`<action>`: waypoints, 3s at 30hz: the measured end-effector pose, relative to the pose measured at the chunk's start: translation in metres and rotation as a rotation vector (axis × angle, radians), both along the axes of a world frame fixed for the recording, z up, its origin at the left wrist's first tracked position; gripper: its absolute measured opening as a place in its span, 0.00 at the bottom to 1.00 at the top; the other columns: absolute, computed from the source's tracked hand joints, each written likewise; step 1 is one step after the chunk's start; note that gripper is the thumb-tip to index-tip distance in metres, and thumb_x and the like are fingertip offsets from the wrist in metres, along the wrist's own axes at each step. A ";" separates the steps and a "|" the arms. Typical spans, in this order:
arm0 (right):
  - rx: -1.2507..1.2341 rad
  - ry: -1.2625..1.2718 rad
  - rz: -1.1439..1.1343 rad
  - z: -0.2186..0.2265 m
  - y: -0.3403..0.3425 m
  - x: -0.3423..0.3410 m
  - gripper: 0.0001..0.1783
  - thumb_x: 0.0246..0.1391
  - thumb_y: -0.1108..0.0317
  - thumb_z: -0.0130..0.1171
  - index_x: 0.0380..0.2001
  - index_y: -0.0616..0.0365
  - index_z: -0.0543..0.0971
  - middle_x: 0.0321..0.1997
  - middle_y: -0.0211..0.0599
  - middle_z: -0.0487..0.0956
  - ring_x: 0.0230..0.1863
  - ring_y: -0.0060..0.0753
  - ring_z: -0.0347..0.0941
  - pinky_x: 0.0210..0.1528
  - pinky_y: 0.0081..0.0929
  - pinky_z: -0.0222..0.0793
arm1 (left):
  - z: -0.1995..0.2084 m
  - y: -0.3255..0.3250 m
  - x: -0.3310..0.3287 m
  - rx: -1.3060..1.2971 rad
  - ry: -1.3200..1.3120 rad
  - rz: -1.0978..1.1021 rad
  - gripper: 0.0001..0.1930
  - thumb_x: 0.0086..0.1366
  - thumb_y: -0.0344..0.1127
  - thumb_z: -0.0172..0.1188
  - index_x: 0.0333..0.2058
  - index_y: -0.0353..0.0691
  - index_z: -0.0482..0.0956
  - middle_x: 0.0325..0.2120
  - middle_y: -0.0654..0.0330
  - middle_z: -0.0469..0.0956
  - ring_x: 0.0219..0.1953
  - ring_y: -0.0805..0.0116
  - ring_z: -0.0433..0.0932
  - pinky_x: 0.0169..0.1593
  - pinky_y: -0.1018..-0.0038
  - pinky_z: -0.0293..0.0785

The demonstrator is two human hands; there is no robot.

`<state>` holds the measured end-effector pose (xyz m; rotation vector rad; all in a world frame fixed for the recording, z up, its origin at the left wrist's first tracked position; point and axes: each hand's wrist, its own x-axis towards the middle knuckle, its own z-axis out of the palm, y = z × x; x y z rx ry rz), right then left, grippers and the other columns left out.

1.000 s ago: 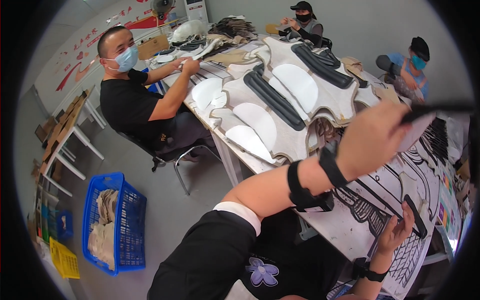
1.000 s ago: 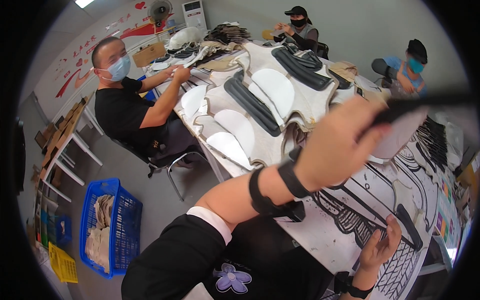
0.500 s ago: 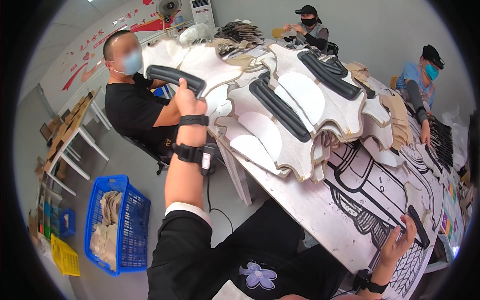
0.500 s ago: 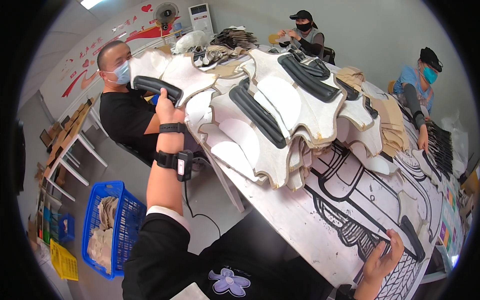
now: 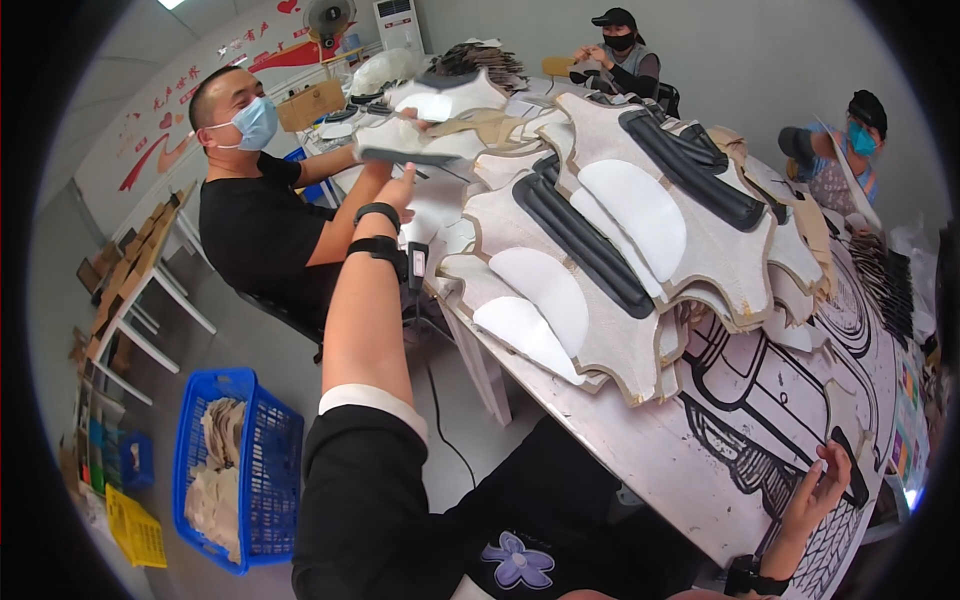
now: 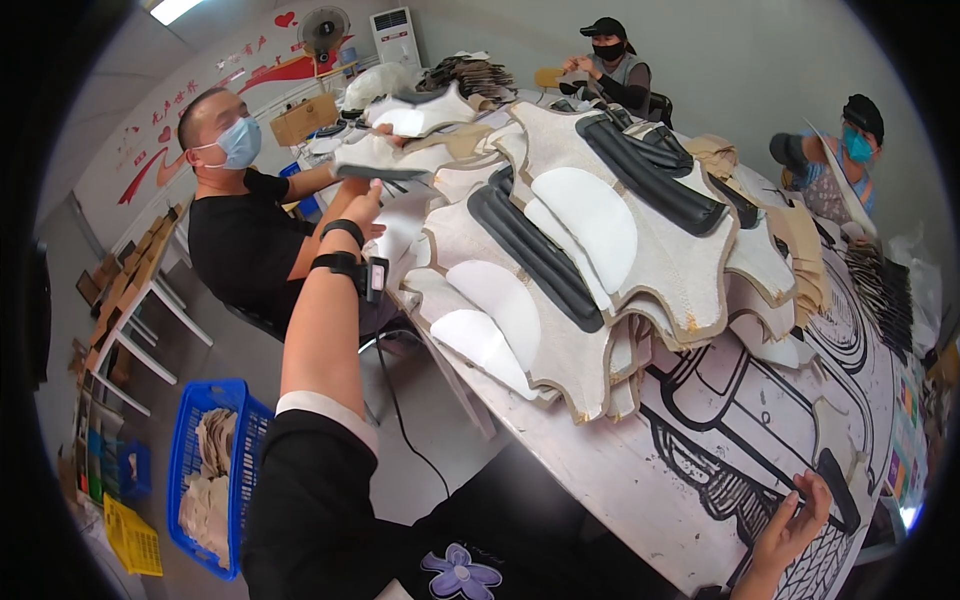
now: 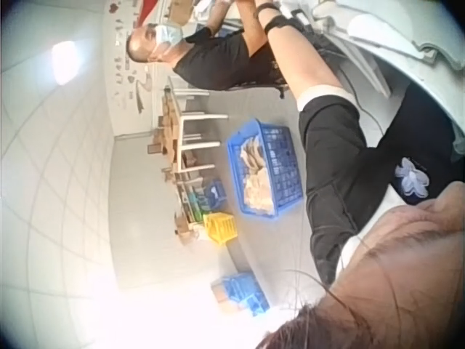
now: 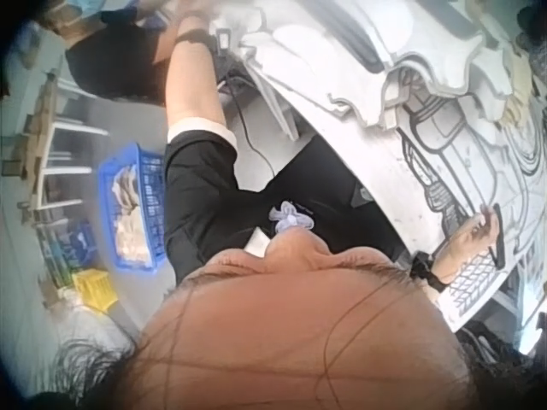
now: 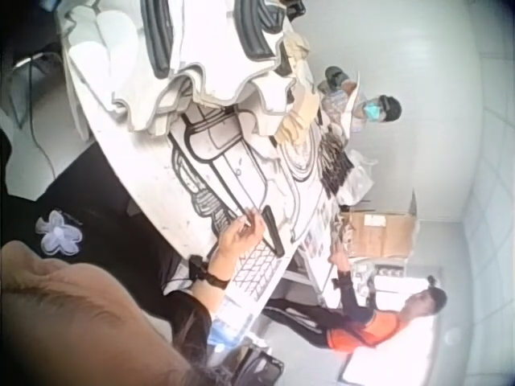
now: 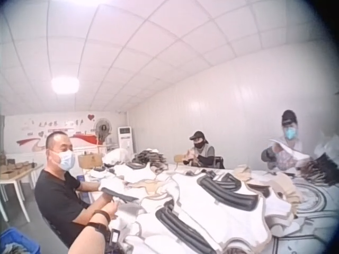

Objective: The recorder is sorting and arranging various cut shoe upper components and foam inserts on a large work table.

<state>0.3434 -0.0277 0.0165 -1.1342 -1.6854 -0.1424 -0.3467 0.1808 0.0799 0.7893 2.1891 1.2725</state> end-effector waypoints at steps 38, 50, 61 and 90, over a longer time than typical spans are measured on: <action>-0.582 -0.988 -0.619 0.011 0.026 0.154 0.05 0.42 0.74 0.52 0.26 0.58 0.75 0.29 0.38 0.74 0.35 0.38 0.73 0.34 0.33 0.71 | 0.006 -0.213 0.382 1.053 0.632 -1.638 0.20 0.48 0.29 0.62 0.42 0.43 0.70 0.32 0.60 0.77 0.26 0.64 0.75 0.32 0.71 0.70; -0.571 -0.832 -0.496 -0.003 0.049 0.189 0.09 0.37 0.75 0.52 0.27 0.62 0.73 0.29 0.45 0.73 0.35 0.47 0.70 0.38 0.38 0.68 | -0.007 -0.217 0.371 1.081 0.655 -1.559 0.17 0.46 0.27 0.62 0.38 0.42 0.73 0.29 0.61 0.77 0.23 0.66 0.74 0.28 0.74 0.69; -0.378 -0.573 -0.536 -0.037 0.033 0.259 0.23 0.46 0.80 0.42 0.49 0.62 0.64 0.42 0.56 0.70 0.46 0.56 0.65 0.49 0.39 0.59 | -0.021 -0.232 0.347 0.931 0.605 -1.503 0.19 0.54 0.30 0.57 0.46 0.39 0.71 0.29 0.61 0.75 0.29 0.63 0.74 0.35 0.71 0.68; -1.159 0.426 0.331 0.000 0.023 0.111 0.27 0.50 0.63 0.57 0.51 0.66 0.67 0.36 0.38 0.75 0.29 0.24 0.71 0.37 0.18 0.69 | 0.032 -0.276 0.197 1.150 1.295 0.762 0.35 0.61 0.41 0.50 0.63 0.47 0.42 0.62 0.49 0.45 0.64 0.48 0.42 0.62 0.51 0.37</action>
